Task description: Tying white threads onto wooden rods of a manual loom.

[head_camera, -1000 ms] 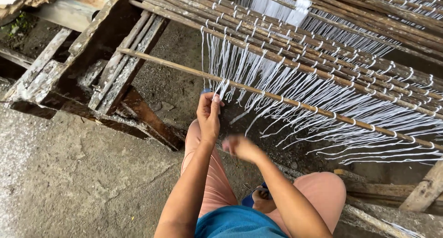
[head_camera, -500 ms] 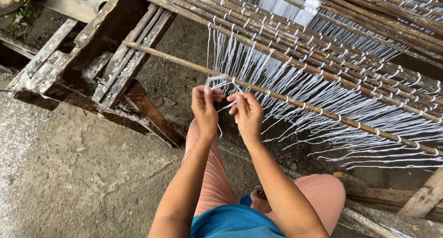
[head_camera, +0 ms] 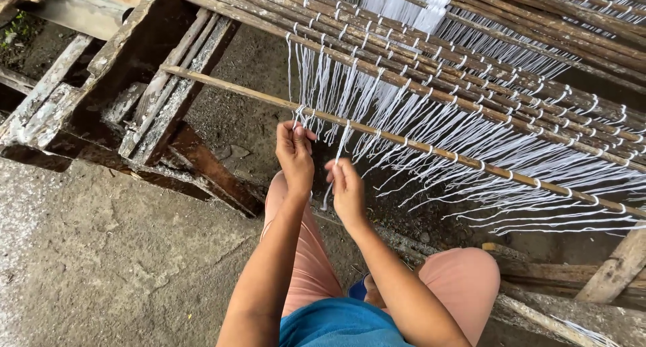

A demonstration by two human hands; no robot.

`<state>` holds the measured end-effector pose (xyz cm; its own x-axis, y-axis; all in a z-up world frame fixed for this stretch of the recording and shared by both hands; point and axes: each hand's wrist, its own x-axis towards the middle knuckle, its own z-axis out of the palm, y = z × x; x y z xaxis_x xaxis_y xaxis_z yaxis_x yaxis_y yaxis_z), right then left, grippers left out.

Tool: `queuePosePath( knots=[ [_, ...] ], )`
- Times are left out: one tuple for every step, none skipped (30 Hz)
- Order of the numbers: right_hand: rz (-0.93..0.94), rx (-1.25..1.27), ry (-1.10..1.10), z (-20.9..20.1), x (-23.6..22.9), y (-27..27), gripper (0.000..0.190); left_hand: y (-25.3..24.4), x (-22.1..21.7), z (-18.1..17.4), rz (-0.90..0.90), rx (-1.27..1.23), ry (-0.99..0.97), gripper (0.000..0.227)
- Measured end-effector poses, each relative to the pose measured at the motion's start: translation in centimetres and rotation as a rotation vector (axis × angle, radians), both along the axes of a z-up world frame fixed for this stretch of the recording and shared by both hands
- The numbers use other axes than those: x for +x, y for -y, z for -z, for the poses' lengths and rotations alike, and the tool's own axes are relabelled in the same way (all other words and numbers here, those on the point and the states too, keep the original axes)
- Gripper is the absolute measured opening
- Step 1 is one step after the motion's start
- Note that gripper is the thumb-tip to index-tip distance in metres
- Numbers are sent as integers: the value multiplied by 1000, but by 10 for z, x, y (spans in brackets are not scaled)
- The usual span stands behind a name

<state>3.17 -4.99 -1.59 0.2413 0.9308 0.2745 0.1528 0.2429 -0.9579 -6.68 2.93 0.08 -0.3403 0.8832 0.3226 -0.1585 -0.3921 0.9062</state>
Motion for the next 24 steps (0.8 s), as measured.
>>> queuePosePath(
  knots=[
    [-11,-77,109,20,3,5,22,1,1,2,4,-7,19,13],
    [-23,-155,218,40,5,10,24,3,1,5,7,-16,39,13],
    [-24,-152,219,61,11,19,24,3,0,7,5,-12,40,13],
    [-93,-249,255,83,17,30,21,3,0,10,12,-9,60,13],
    [-161,-346,290,104,22,40,19,4,-1,14,20,-7,81,14],
    [-165,-344,293,141,37,44,19,7,-1,11,16,-5,83,14],
    [-332,-646,493,178,52,48,34,10,-2,8,22,-11,96,14],
    [-500,-949,694,214,66,50,58,12,-4,6,25,-17,110,15],
    [-504,-946,698,197,59,45,58,12,-4,5,19,-15,110,15],
    [-642,-1100,648,181,51,43,58,14,-6,5,1,-11,92,13],
    [-780,-1253,591,164,42,41,58,15,-8,5,-16,-8,73,13],
    [-789,-1254,595,149,32,26,58,14,-9,6,-25,-10,73,13],
    [-617,-976,466,133,22,11,38,13,-10,7,-48,0,56,12],
    [-445,-698,334,117,12,-4,26,12,-11,8,-69,12,38,13],
    [-452,-699,335,63,-6,-10,26,15,-12,10,-76,9,37,13],
    [-327,-350,294,5,-23,-19,30,15,-13,11,-114,22,-31,13],
    [-195,-5,244,-55,-39,-27,38,15,-13,11,-152,35,-99,12],
    [-198,-1,241,-57,-40,-38,38,16,-15,14,-156,38,-102,12],
    [-152,65,274,-60,-41,-48,29,16,-16,17,-167,36,-113,12],
    [-104,132,308,-62,-41,-59,19,16,-17,19,-176,36,-122,12],
    [-105,137,306,-66,-45,-57,19,13,-20,13,-177,41,-123,12],
    [-100,129,194,-69,-49,-54,16,11,-21,7,-205,42,-102,11],
    [-95,120,82,-72,-52,-52,16,9,-22,1,-234,43,-79,10],
    [-97,120,84,-74,-52,-48,16,6,-27,-6,-236,42,-77,10]
  ],
)
